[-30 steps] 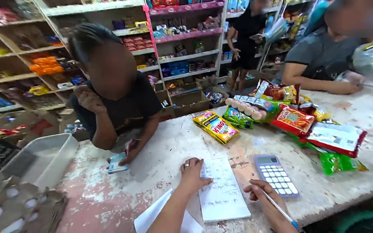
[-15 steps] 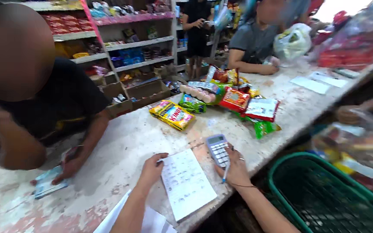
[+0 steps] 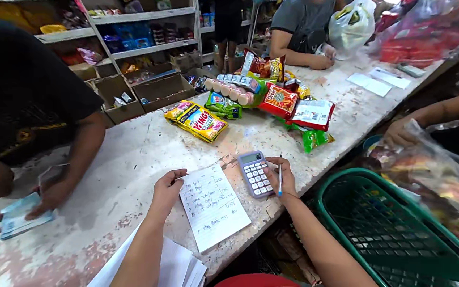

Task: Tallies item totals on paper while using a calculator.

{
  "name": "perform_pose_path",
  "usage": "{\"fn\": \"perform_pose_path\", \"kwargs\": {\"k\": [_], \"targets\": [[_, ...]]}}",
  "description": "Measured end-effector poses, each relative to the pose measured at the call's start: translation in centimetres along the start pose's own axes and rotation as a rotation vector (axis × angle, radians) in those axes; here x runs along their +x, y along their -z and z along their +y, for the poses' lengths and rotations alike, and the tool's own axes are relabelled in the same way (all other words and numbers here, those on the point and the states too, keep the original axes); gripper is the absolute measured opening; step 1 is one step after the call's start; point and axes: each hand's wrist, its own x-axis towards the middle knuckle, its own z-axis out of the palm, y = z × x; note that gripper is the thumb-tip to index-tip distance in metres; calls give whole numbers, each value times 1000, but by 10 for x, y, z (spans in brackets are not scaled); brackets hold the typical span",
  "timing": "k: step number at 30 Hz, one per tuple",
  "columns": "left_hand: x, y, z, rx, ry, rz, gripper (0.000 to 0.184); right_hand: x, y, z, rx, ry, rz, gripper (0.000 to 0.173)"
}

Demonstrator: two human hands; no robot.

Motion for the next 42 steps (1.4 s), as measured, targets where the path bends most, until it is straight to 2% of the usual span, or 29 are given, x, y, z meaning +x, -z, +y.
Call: {"fn": "perform_pose_path", "kwargs": {"k": [4, 7, 10, 15, 22, 31, 42], "targets": [[1, 0, 4, -177, 122, 9, 26, -2, 0, 2, -70, 49, -63, 52], [-1, -1, 15, -336, 234, 43, 33, -2, -1, 1, -57, 46, -59, 52], [-2, -1, 22, -386, 319, 40, 37, -2, -1, 1, -37, 49, -53, 48], [-2, -2, 19, -352, 326, 4, 28, -2, -1, 4, -41, 76, -56, 47], [-1, -3, 17, -301, 307, -23, 30, -4, -1, 3, -56, 71, -56, 48], [2, -2, 20, -456, 331, 59, 31, -2, -3, 6, -78, 84, -41, 45], [2, 0, 19, -551, 353, 72, 31, -2, -4, 5, -110, 68, -58, 45]]}}
